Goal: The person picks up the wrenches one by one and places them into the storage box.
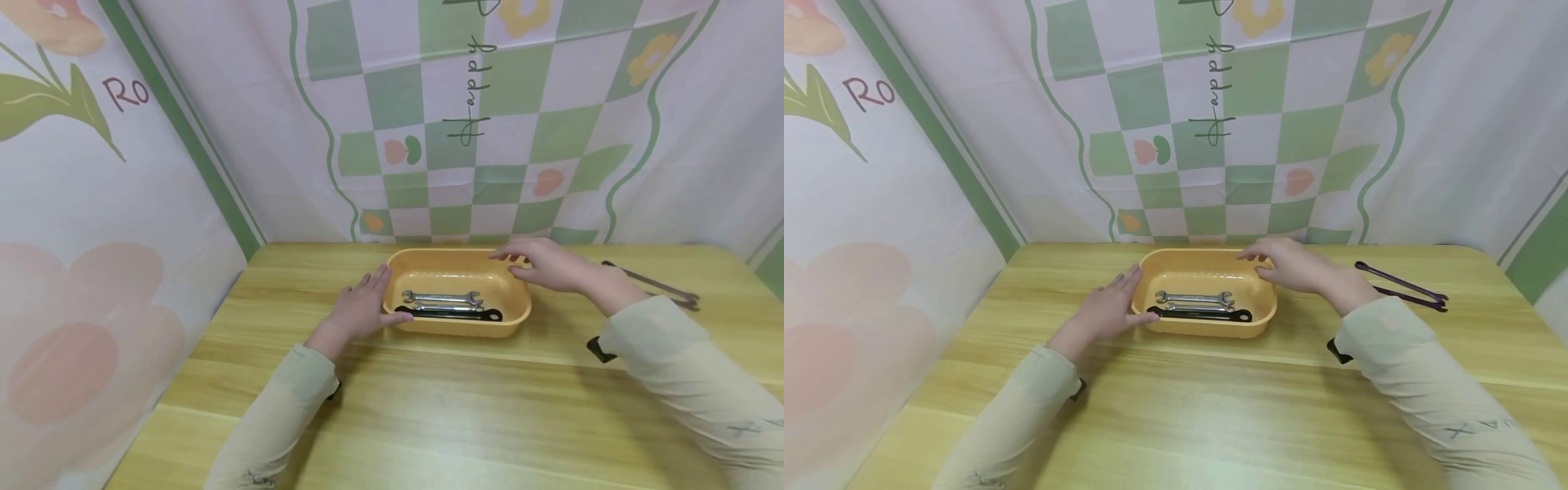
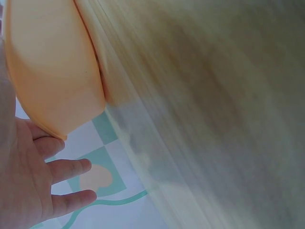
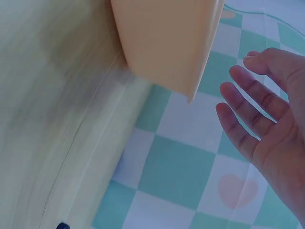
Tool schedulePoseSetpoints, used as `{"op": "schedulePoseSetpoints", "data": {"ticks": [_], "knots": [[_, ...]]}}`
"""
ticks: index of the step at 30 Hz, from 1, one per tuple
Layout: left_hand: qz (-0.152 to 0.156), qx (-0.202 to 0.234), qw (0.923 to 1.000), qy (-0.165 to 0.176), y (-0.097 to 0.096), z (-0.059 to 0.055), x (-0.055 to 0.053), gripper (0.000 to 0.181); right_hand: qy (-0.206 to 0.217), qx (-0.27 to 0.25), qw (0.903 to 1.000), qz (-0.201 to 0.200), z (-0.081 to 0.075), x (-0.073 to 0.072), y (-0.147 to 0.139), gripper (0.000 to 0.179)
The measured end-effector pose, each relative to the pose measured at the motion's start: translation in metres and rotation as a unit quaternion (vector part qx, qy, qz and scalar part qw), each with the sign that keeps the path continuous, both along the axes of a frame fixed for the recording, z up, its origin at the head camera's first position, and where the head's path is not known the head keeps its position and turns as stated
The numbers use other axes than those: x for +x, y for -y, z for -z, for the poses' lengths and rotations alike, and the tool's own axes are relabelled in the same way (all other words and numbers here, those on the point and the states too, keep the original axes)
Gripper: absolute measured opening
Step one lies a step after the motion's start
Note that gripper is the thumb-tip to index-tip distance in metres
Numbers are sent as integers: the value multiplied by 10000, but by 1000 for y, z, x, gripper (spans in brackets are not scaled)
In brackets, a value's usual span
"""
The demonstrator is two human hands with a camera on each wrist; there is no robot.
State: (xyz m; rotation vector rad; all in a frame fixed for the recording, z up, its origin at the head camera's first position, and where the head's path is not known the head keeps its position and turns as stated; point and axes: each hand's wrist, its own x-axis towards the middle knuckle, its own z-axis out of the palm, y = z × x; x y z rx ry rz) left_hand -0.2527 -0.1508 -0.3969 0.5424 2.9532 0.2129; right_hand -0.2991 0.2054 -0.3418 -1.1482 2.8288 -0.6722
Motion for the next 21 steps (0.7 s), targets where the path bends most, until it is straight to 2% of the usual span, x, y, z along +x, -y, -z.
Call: {"op": "schedulePoseSetpoints", "data": {"ticks": [8, 14, 21], "knots": [[-25, 61, 10000, 34, 0, 1, 0, 110, -179, -160, 9996, 123, 2, 1, -17, 36], [-2, 74, 10000, 33, 0, 1, 0, 110, -115, -284, 9989, 355, 4, 2, -32, 36], [10, 120, 9999, 19, 1, 0, 1, 109, -192, -430, 9980, 421, 5, 2, -50, 35]]}}
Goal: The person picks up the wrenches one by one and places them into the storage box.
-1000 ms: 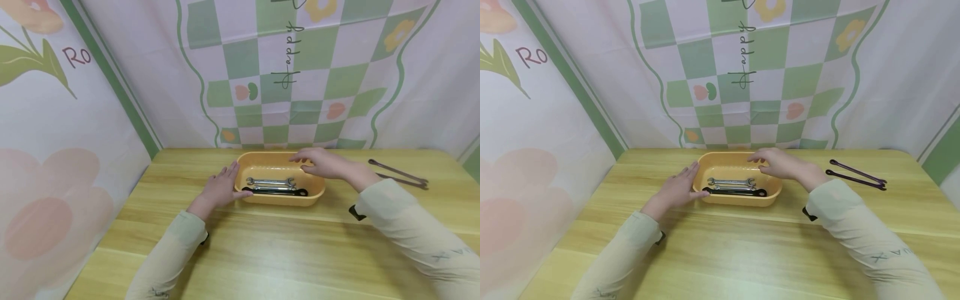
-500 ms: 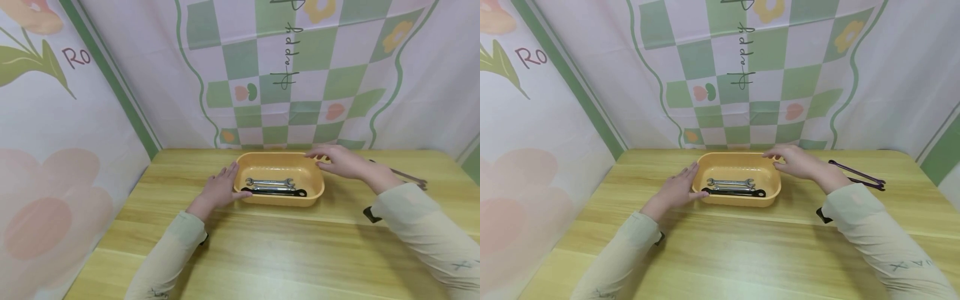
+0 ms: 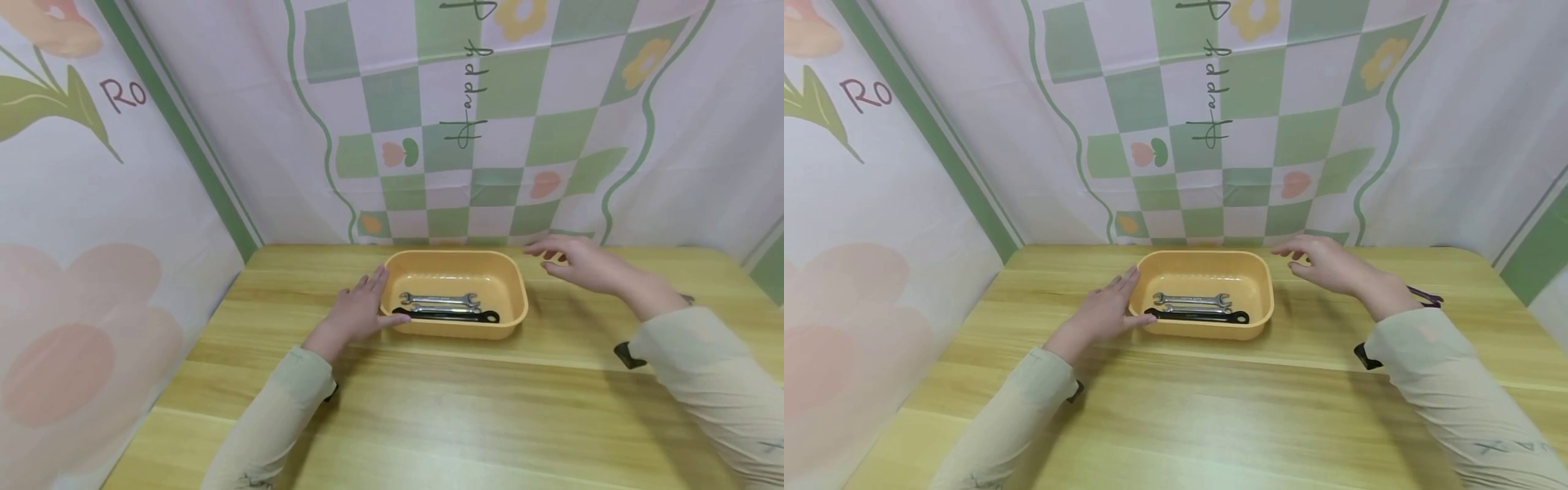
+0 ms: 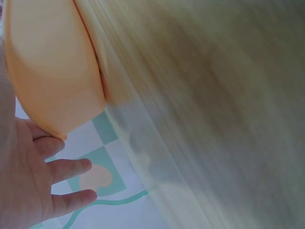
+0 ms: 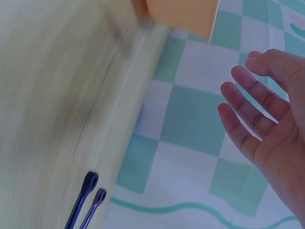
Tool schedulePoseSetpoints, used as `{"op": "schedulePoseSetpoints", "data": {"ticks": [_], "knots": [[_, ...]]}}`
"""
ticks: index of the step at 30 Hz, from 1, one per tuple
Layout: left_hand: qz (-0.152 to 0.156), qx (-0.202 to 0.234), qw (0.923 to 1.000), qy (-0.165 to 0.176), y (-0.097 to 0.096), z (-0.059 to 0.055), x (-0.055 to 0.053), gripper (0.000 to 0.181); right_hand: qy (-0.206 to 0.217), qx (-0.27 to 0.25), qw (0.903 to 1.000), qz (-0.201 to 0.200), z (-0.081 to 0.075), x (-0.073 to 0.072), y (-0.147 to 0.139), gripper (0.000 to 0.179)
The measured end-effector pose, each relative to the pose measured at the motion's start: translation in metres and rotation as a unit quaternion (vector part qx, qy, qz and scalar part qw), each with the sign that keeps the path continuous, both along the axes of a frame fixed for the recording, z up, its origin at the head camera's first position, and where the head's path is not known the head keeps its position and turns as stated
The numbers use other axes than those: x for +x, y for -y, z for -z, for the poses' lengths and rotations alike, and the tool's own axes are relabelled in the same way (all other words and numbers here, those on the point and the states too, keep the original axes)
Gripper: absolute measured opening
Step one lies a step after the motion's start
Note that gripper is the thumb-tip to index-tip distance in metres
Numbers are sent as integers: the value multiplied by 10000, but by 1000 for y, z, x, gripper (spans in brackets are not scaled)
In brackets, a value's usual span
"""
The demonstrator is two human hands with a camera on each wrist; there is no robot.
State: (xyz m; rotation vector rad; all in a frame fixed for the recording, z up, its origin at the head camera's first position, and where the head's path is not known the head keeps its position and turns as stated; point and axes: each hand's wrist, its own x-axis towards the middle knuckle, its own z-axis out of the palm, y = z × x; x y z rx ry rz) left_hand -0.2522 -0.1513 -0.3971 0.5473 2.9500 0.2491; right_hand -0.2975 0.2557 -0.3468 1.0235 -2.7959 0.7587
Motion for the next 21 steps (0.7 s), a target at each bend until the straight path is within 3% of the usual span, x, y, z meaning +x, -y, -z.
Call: {"op": "schedulePoseSetpoints", "data": {"ticks": [14, 21], "knots": [[-7, 33, 10000, -17, 0, -1, 0, 109, 663, 214, 9964, 487, 4, -3, -38, 36], [-1, 32, 10000, 39, 0, -2, 1, 110, 523, 239, 9965, 601, 14, -6, -54, 35]]}}
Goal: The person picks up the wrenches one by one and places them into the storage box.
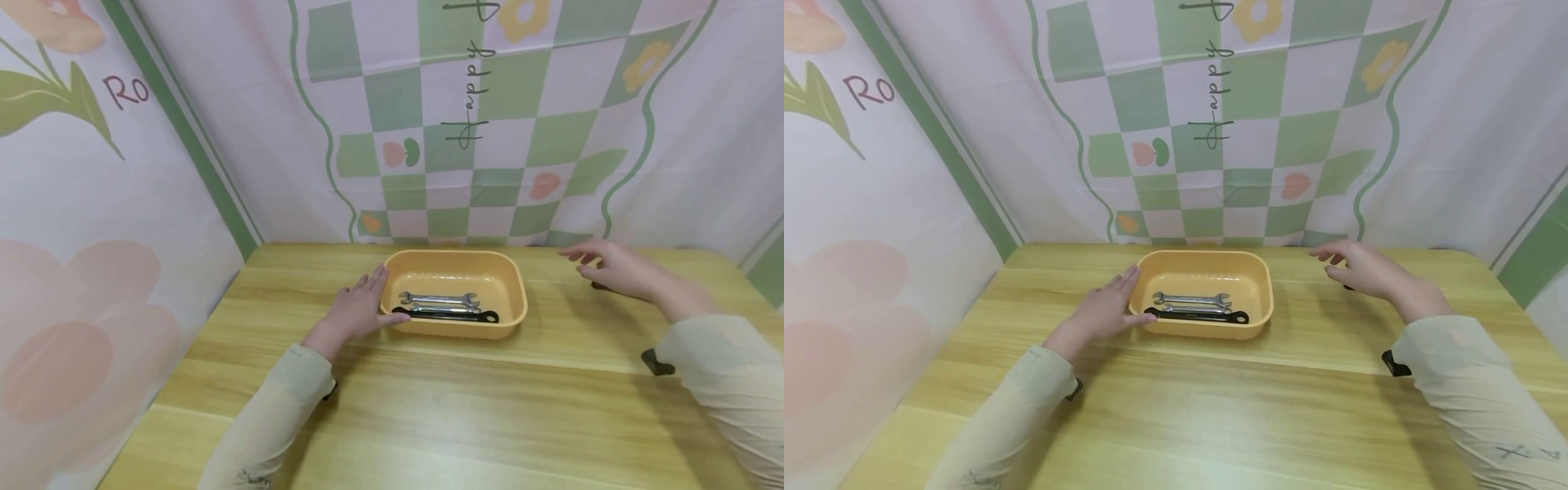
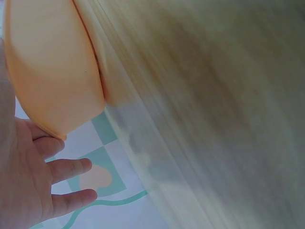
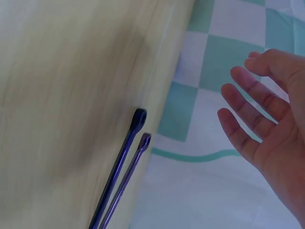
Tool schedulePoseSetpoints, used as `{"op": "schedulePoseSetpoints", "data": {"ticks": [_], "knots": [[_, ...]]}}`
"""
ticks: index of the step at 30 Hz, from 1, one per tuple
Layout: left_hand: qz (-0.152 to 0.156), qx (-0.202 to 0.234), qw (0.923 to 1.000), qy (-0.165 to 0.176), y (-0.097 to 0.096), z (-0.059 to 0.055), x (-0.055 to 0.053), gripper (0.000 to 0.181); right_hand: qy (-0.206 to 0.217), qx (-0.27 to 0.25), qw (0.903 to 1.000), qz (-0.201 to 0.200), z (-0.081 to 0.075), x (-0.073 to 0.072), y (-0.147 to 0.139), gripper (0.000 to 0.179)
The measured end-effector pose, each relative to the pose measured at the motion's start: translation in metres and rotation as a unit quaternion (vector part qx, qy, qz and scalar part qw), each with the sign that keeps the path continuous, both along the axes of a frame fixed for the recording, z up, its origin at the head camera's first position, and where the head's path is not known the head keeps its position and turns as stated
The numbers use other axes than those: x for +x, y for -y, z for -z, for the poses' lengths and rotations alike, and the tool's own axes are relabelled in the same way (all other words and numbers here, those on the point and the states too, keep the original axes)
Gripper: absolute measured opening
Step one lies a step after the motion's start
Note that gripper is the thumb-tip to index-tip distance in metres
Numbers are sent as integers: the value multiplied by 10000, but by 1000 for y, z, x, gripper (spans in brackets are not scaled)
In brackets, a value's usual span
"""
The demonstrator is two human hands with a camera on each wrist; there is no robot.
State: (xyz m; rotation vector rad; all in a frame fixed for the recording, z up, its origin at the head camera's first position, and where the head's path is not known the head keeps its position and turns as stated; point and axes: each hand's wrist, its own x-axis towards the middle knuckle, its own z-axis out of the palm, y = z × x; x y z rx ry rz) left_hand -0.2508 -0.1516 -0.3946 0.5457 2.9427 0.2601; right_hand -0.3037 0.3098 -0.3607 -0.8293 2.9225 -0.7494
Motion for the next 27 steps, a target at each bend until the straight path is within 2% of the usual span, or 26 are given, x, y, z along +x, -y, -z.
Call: {"op": "schedulePoseSetpoints", "data": {"ticks": [7, 16, 27], "knots": [[4, 41, 10000, -4, 1, 0, 0, 109, -417, 130, 9990, 108, 10, -5, -15, 36], [32, 3, 10000, -26, -2, 1, -1, 110, -632, 172, 9978, 106, 23, -5, -39, 33], [-30, 18, 10000, 19, -1, 4, -2, 110, -351, 282, 9985, 298, 31, 1, -61, 30]]}}
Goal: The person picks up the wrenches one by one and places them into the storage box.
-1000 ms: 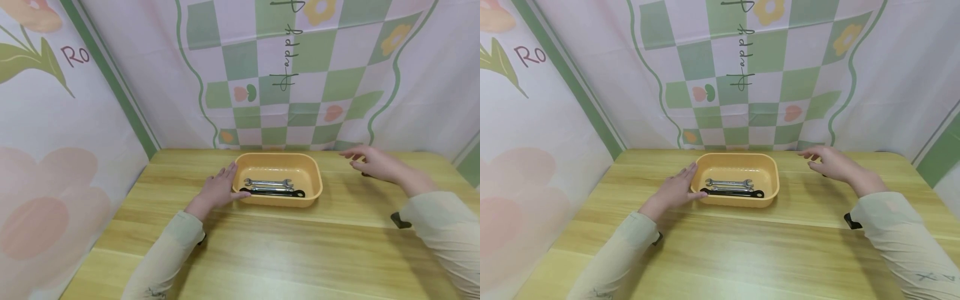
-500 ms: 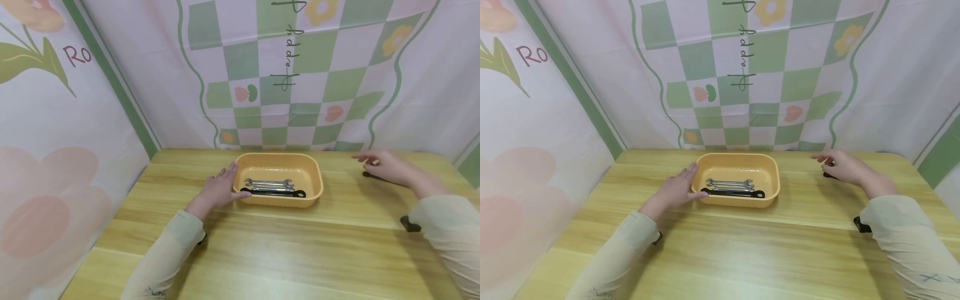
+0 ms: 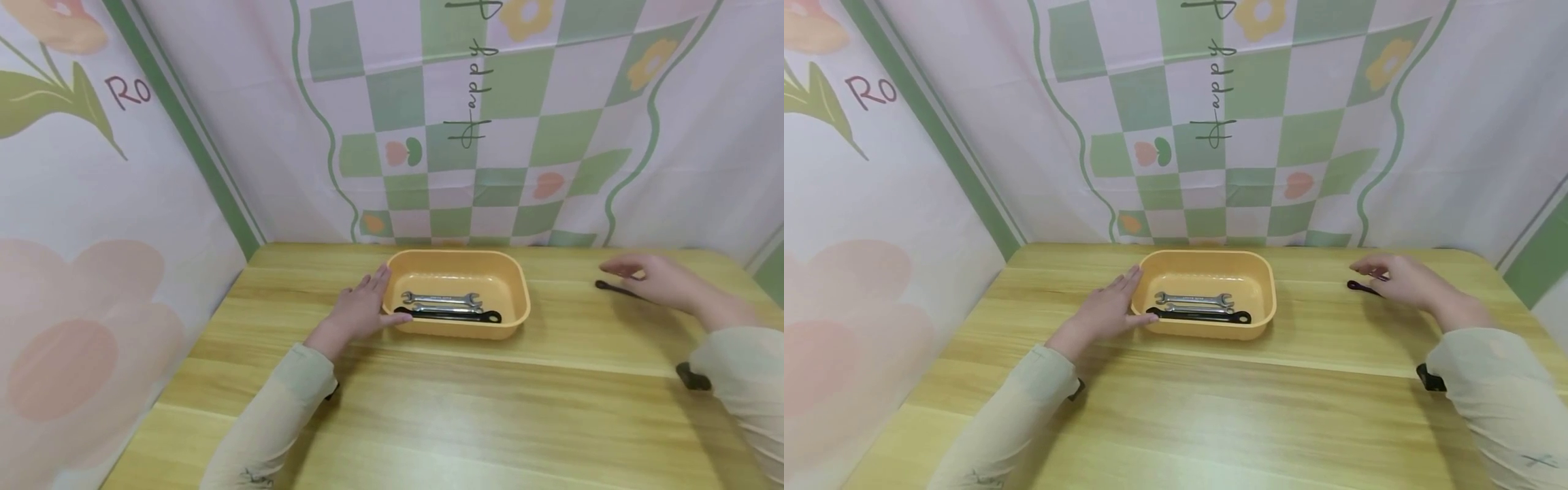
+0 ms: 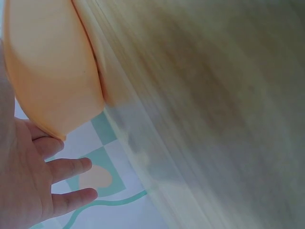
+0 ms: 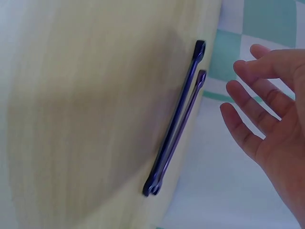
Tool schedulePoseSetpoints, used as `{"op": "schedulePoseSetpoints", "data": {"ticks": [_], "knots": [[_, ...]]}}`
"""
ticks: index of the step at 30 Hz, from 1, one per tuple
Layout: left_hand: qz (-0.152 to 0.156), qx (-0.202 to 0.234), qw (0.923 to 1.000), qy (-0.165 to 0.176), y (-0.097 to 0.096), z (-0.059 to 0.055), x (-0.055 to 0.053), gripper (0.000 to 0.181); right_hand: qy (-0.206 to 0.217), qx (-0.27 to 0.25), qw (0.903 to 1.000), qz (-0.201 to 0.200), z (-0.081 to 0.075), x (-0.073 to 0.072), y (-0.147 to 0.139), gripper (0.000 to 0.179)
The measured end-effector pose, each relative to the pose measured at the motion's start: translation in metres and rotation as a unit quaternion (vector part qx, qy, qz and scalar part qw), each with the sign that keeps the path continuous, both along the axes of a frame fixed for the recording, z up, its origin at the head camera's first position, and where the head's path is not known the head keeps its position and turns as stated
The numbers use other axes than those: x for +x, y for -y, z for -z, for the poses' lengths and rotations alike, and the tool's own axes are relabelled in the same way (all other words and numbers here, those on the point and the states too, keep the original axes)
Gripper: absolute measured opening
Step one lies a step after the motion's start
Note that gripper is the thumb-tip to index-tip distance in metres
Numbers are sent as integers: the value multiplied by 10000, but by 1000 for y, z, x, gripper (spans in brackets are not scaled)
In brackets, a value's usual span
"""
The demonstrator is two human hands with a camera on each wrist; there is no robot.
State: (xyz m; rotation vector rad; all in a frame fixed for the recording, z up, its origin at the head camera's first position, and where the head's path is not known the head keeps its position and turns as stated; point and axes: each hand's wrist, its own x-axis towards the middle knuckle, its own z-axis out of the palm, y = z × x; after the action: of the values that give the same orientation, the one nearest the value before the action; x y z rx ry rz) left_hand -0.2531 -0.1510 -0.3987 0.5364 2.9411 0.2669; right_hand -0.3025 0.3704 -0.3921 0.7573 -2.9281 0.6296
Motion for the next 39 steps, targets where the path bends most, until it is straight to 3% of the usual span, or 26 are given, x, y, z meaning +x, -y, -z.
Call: {"op": "schedulePoseSetpoints", "data": {"ticks": [10, 20, 39], "knots": [[-3, 63, 10000, 31, 0, -1, 1, 110, 250, 168, 9993, 239, 7, 6, -16, 34], [-1, 49, 10000, 34, -1, -3, 2, 109, -149, 179, 9997, 79, 19, 8, -27, 34], [-14, -34, 10000, -17, 0, 0, 0, 110, -233, 217, 9994, 94, 31, 3, -38, 39]]}}
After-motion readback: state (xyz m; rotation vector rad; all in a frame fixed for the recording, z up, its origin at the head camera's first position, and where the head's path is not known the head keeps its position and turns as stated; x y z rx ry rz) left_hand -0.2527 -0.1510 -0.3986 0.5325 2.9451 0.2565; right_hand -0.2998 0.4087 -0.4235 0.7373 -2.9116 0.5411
